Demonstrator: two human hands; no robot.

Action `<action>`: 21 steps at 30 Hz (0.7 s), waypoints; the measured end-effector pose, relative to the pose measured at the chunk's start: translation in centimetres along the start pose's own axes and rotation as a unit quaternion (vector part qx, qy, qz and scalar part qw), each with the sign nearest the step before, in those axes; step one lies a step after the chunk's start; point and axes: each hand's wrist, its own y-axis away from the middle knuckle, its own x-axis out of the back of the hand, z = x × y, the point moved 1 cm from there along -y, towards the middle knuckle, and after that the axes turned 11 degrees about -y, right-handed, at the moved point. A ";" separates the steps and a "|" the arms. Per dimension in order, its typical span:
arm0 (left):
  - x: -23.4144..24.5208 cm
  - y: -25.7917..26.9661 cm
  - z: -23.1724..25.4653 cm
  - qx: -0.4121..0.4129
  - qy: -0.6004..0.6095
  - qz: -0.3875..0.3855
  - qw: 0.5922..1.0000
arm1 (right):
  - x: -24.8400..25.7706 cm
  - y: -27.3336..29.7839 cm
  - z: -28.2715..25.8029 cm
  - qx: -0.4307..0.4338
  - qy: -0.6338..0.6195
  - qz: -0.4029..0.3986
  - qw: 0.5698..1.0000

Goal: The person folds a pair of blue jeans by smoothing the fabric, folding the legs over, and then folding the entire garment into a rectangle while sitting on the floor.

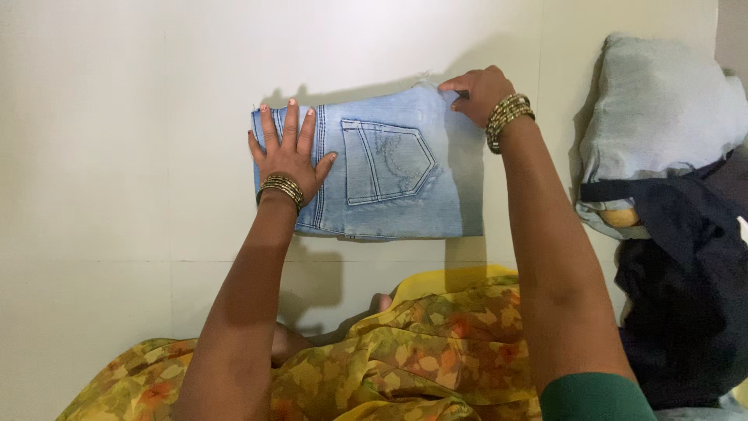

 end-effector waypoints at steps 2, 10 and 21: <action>0.1 0.1 0.0 -0.005 0.004 0.011 1.000 | 0.2 -1.0 1.1 -0.101 -0.045 -0.078 0.991; -0.1 0.0 -0.2 -0.007 0.018 0.015 1.000 | 0.8 -1.1 5.3 -0.124 -0.128 -0.083 0.981; 0.3 0.3 -0.4 -0.017 0.030 0.006 0.999 | -2.3 -0.7 5.7 -0.247 -0.268 0.077 0.928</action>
